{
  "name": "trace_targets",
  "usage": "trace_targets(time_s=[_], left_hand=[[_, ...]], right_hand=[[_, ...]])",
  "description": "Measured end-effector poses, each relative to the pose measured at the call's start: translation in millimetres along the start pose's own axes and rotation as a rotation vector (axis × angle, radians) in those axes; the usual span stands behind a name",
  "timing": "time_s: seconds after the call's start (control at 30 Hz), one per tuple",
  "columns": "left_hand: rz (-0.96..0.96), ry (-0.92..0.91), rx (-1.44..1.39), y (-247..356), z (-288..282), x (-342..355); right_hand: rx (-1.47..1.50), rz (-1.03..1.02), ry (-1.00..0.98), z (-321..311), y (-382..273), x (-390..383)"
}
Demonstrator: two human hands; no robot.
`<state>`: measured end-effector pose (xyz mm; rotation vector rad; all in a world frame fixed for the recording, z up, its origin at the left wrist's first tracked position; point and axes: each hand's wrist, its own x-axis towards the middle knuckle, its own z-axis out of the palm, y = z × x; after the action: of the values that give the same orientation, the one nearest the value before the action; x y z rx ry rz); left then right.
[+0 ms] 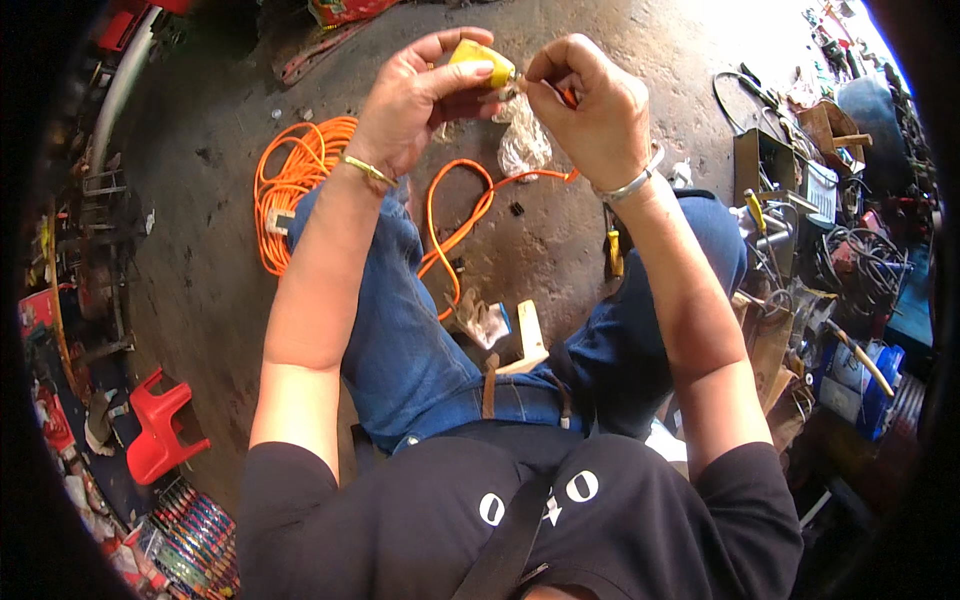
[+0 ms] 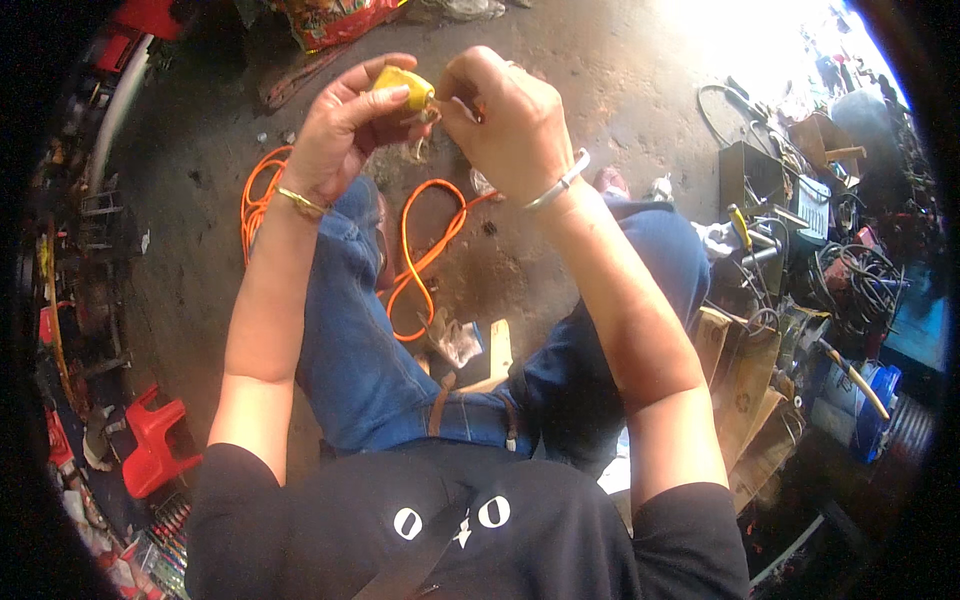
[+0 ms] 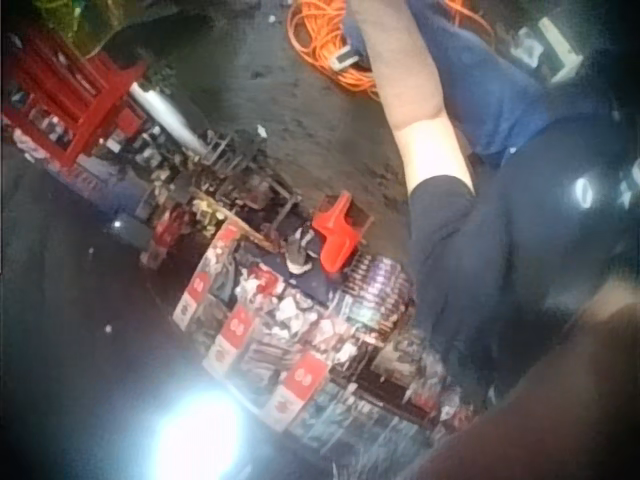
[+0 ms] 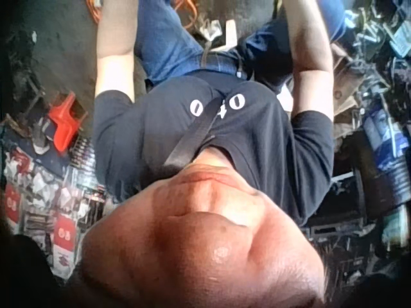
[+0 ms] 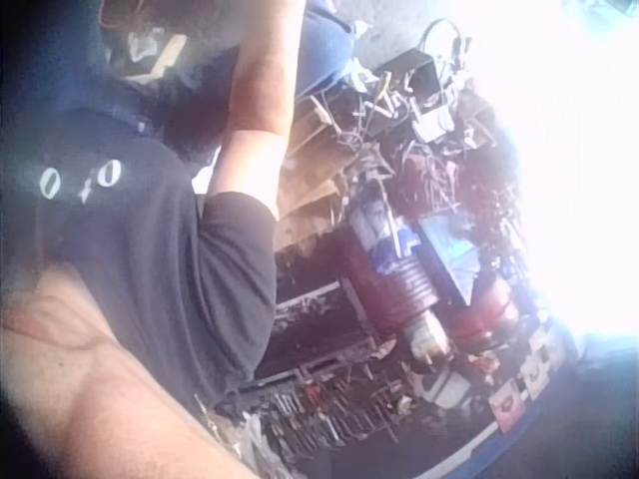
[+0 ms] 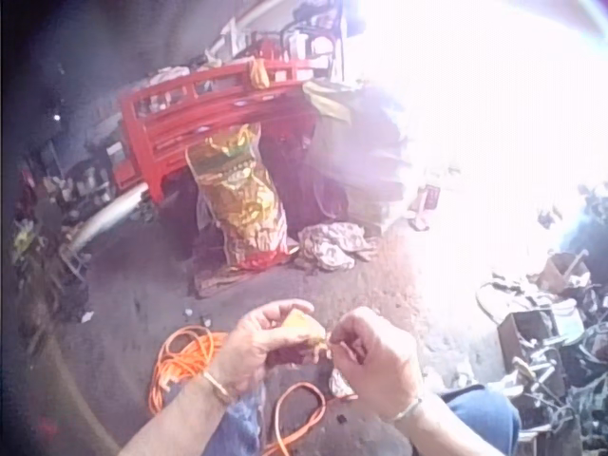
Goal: The person sits on the floor and uses a soldering iron to heat and attach a small metal connector to the end of an orange wire. They then insert the connector into a yellow plastic housing and continue to solder additional wire ends.
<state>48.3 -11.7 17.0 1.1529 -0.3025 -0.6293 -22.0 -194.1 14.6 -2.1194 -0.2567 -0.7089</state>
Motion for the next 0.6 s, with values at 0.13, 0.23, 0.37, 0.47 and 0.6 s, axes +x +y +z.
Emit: trace_targets(time_s=[0.13,0.23,0.37,0.47,0.6], left_hand=[[-0.009,0.021,-0.045,0,2,-1],[0.073,0.002,-0.014,-2,7,-1],[0.154,0.0,0.045,-4,11,0],[0.154,0.01,0.044,-3,12,-1],[0.15,0.016,0.045,-1,14,-1]], right_hand=[[0.349,0.33,-0.017,-1,3,2],[0.405,0.502,-0.063,-4,3,4],[0.357,0.5,-0.112,-10,1,5],[0.338,0.481,-0.126,-12,-1,5],[0.308,0.446,-0.135,-12,-1,4]])
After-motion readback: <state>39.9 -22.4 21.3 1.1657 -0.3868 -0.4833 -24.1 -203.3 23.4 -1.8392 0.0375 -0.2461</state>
